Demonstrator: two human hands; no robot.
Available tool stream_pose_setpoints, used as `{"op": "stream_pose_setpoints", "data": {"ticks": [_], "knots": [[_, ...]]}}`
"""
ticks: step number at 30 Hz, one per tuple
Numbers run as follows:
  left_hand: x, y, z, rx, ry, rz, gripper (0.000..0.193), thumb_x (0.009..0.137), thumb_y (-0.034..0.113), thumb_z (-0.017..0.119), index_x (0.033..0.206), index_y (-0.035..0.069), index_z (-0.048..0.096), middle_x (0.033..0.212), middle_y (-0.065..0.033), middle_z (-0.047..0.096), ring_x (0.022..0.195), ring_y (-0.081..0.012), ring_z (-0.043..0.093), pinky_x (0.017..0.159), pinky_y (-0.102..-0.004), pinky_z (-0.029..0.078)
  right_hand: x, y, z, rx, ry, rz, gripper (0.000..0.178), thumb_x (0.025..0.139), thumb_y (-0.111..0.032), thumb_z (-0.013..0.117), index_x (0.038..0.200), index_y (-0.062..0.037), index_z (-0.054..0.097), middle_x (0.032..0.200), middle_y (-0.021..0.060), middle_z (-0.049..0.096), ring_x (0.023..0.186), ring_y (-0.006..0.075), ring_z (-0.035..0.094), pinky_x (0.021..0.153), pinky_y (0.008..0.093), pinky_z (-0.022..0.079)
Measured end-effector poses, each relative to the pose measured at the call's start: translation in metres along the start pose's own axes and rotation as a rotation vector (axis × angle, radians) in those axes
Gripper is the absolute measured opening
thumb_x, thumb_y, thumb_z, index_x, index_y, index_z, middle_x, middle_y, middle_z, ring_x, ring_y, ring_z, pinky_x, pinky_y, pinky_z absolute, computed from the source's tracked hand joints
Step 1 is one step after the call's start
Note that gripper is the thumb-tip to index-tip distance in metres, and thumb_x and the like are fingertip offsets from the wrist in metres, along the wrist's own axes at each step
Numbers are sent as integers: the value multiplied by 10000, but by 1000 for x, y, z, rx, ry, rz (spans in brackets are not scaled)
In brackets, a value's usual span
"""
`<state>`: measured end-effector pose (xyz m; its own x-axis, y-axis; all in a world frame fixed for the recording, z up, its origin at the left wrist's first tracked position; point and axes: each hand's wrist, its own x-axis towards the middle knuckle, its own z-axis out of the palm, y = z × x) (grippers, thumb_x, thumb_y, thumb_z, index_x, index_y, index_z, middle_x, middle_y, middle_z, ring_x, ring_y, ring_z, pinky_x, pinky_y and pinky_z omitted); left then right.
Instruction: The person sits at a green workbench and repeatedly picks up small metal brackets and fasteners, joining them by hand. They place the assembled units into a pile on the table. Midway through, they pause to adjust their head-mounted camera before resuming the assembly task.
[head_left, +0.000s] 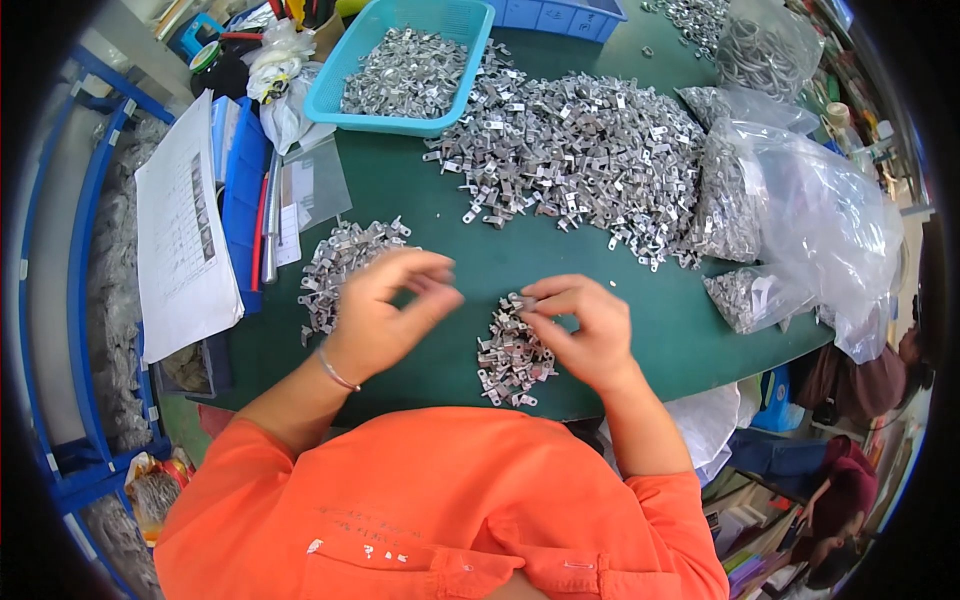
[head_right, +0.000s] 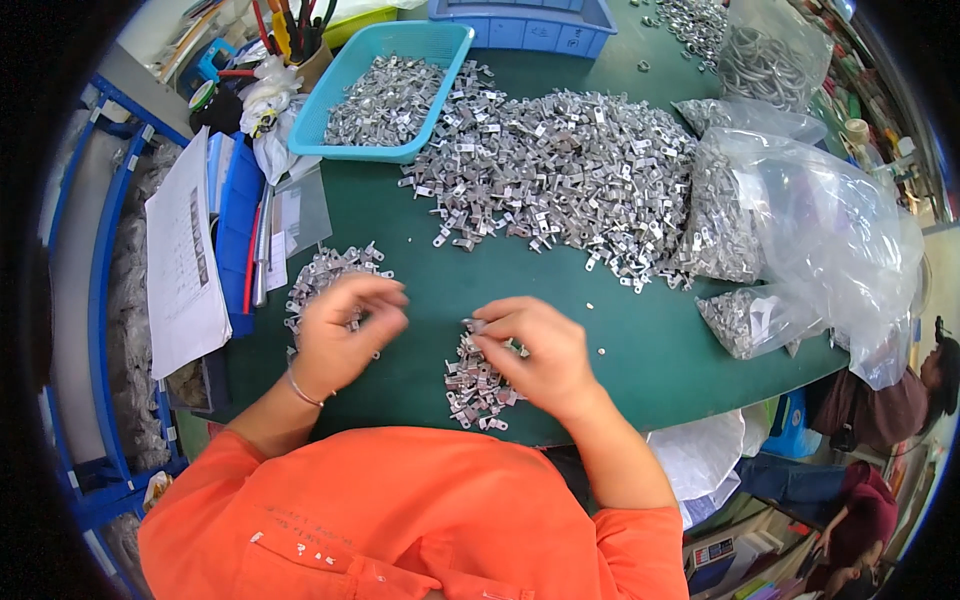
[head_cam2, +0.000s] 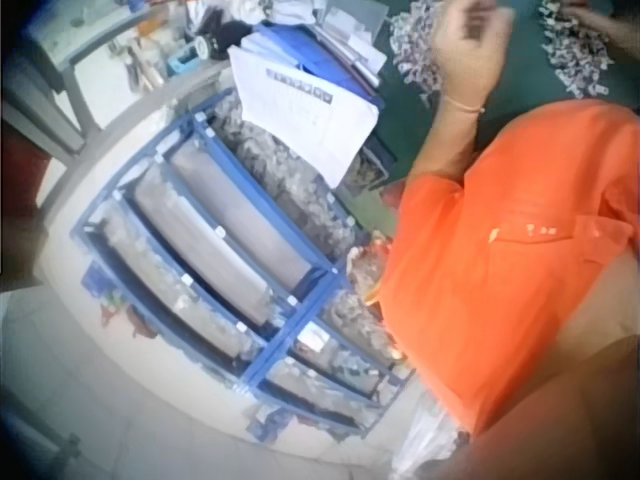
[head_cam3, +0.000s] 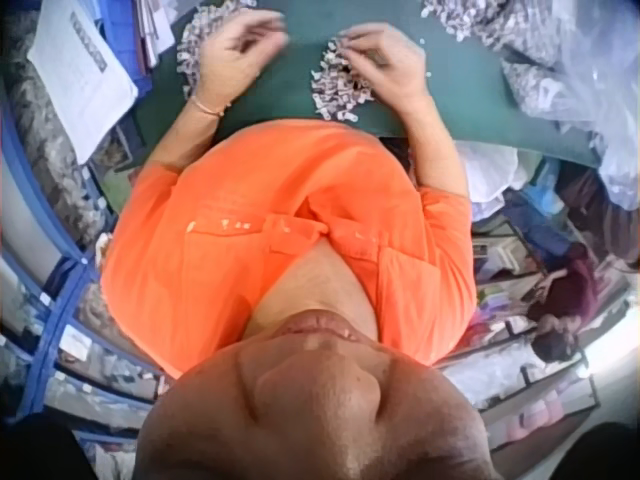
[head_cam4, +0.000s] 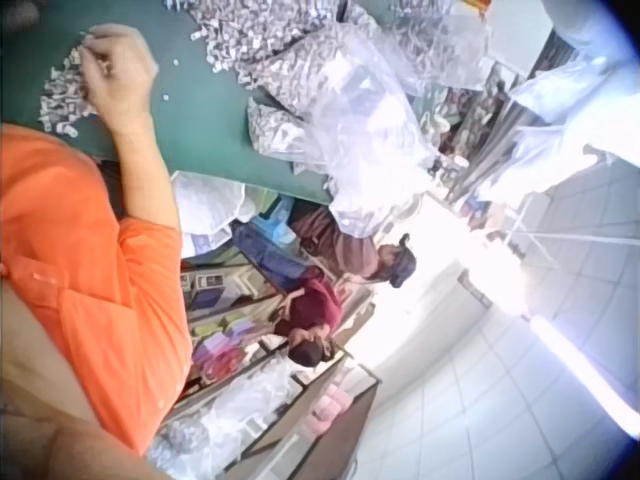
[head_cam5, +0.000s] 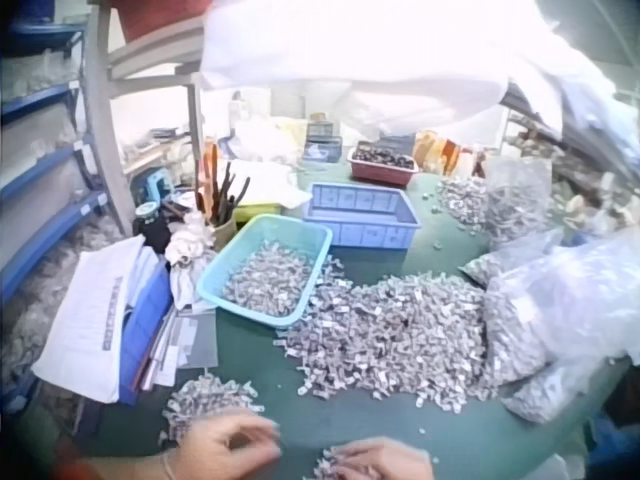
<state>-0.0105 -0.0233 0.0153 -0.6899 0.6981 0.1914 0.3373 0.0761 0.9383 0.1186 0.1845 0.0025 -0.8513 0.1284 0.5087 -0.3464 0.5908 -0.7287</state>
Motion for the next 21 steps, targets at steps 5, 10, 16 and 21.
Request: {"op": "stream_pose_setpoints", "data": {"ticks": [5, 10, 16, 21], "knots": [[-7, -9, 18, -270, -202, -121, 224, 807, -86, 666, 1017, -36, 605, 992, -98, 619, 921, -157, 642, 805, -262, 538, 9, -13, 20, 104, -127, -48, 158, 758, 43, 694, 855, -27, 590, 954, 114, 651, 783, 258, 649, 641, 316, 534], [-6, -5, 8, -246, -150, -104, 179, 792, -88, 681, 946, -30, 609, 982, -84, 592, 899, -145, 632, 769, -244, 544, 25, 3, 26, 335, -254, 160, 147, 775, 49, 676, 873, -21, 592, 967, 115, 674, 768, 232, 660, 641, 295, 529], [-4, -11, -10, 203, 165, 122, 110, 776, -84, 670, 841, -1, 636, 917, -91, 633, 823, -159, 633, 691, -252, 530, 45, 34, 32, -76, -128, -10, 207, 738, 88, 600, 906, -32, 618, 947, 103, 654, 860, 304, 626, 746, 365, 520], [6, -17, -50, 740, 234, 265, 135, 704, -39, 715, 809, 7, 643, 878, -115, 640, 836, -282, 607, 743, -343, 478, 60, 71, 27, -527, -42, 52, 227, 754, 41, 578, 944, -59, 652, 905, 94, 568, 840, 297, 560, 720, 384, 491]]}}
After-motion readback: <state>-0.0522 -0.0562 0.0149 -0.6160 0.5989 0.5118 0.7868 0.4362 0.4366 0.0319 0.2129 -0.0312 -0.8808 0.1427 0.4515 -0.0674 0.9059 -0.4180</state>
